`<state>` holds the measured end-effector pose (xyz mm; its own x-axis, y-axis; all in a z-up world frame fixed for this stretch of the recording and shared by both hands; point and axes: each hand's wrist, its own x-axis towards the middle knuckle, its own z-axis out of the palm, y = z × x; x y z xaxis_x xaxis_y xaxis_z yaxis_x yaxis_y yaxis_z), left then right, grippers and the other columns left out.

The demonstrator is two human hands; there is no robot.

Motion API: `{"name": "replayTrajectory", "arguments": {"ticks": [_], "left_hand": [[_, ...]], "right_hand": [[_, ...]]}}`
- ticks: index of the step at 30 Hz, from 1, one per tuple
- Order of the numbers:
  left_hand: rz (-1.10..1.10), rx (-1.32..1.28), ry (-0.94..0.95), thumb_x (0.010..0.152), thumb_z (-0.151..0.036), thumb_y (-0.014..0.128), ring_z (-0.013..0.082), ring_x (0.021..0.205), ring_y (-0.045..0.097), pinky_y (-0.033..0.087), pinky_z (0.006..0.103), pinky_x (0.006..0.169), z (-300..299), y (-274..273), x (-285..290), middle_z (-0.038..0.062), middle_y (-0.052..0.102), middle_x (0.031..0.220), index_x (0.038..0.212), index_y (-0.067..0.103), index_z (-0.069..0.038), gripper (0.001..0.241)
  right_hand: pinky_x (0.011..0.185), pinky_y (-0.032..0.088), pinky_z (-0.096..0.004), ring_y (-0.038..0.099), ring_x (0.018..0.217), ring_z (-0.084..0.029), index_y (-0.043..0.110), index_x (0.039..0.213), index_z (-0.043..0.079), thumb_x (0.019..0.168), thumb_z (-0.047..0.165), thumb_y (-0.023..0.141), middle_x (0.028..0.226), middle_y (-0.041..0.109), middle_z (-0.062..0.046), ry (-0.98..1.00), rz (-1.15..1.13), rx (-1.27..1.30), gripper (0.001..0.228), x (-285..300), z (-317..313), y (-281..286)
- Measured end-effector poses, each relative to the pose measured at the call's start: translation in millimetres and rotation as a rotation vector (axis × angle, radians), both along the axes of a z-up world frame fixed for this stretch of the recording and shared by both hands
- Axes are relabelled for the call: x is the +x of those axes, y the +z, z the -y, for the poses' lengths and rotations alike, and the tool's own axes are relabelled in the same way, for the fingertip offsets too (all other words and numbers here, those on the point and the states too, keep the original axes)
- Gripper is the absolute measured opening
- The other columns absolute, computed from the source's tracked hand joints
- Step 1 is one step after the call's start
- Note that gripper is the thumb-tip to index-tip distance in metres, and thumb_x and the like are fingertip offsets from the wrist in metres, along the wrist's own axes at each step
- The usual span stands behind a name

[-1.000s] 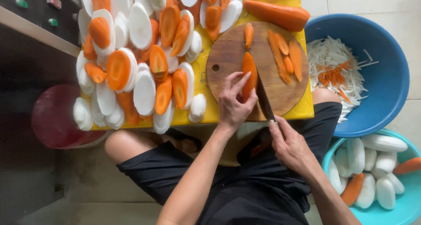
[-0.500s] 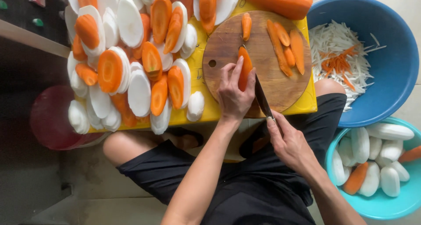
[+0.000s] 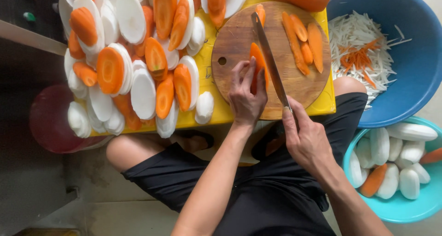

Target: Slicing and julienning carrots and radishes on a wooden cutting board using a knife

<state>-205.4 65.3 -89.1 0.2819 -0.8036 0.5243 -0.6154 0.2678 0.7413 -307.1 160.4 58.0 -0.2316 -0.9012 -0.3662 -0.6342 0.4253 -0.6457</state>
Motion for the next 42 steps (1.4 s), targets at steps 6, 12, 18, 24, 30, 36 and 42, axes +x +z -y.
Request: {"name": "replayTrajectory", "arguments": {"ticks": [6, 12, 18, 24, 30, 36, 42], "left_hand": [[-0.053, -0.061, -0.018, 0.098, -0.029, 0.072, 0.0182, 0.074, 0.075, 0.063, 0.0314, 0.064, 0.3, 7.4, 3.9, -0.004, 0.069, 0.12, 0.125, 0.074, -0.018, 0.03], [-0.07, -0.054, -0.013, 0.097, -0.031, 0.073, 0.0182, 0.076, 0.076, 0.063, 0.0305, 0.066, -0.8, 14.8, 2.8, -0.004, 0.071, 0.119, 0.122, 0.075, -0.017, 0.028], [-0.097, -0.072, -0.026, 0.096, -0.028, 0.076, 0.0211, 0.08, 0.076, 0.064, 0.0299, 0.069, -1.1, 12.6, 3.9, -0.001, 0.072, 0.113, 0.122, 0.075, -0.016, 0.029], [-0.108, -0.066, -0.029, 0.095, -0.026, 0.078, 0.0228, 0.084, 0.076, 0.063, 0.03, 0.07, -0.7, 11.7, 3.5, 0.001, 0.073, 0.113, 0.122, 0.076, -0.014, 0.03], [-0.078, -0.001, -0.154, 0.103, -0.012, 0.068, 0.0255, 0.105, 0.077, 0.064, 0.0339, 0.094, -5.6, 17.3, 7.1, 0.012, 0.067, 0.128, 0.129, 0.067, -0.004, 0.027], [-0.084, -0.071, -0.046, 0.096, -0.023, 0.077, 0.021, 0.092, 0.076, 0.064, 0.0284, 0.075, -0.5, 11.9, 5.9, 0.002, 0.073, 0.115, 0.125, 0.074, -0.013, 0.031], [-0.102, -0.067, -0.059, 0.095, -0.019, 0.077, 0.0217, 0.096, 0.076, 0.065, 0.0288, 0.078, -3.2, 16.3, 4.6, 0.003, 0.073, 0.115, 0.124, 0.074, -0.012, 0.03]], "right_hand": [[0.092, 0.051, -0.062, 0.065, 0.104, -0.052, 0.057, 0.144, 0.034, 0.106, 0.043, 0.045, 0.096, 0.072, -0.033, 0.041, -0.019, -0.046, 0.041, 0.1, 3.9, -9.0], [0.089, 0.052, -0.061, 0.066, 0.101, -0.052, 0.056, 0.144, 0.035, 0.106, 0.042, 0.045, 0.094, 0.072, -0.033, 0.055, -0.033, -0.064, 0.041, 0.8, 4.7, -9.0], [0.088, 0.053, -0.062, 0.067, 0.097, -0.053, 0.055, 0.145, 0.034, 0.106, 0.041, 0.045, 0.09, 0.072, -0.034, 0.082, -0.063, -0.07, 0.041, -1.2, 5.4, -15.7], [0.086, 0.055, -0.059, 0.069, 0.092, -0.053, 0.055, 0.144, 0.039, 0.105, 0.044, 0.045, 0.082, 0.072, -0.034, 0.102, -0.108, -0.009, 0.041, -1.4, 1.1, -8.3], [0.085, 0.047, -0.055, 0.063, 0.101, -0.055, 0.044, 0.151, 0.039, 0.099, 0.045, 0.039, 0.117, 0.074, -0.017, 0.083, -0.108, 0.315, 0.052, -9.6, -18.7, 0.1], [0.085, 0.056, -0.061, 0.068, 0.095, -0.053, 0.054, 0.143, 0.042, 0.102, 0.043, 0.046, 0.088, 0.074, -0.032, 0.087, -0.123, 0.152, 0.041, -8.7, -15.7, -8.0], [0.088, 0.055, -0.062, 0.067, 0.098, -0.054, 0.053, 0.143, 0.041, 0.103, 0.043, 0.043, 0.092, 0.074, -0.033, 0.128, -0.138, 0.17, 0.041, -6.8, -0.3, -14.3]]}}
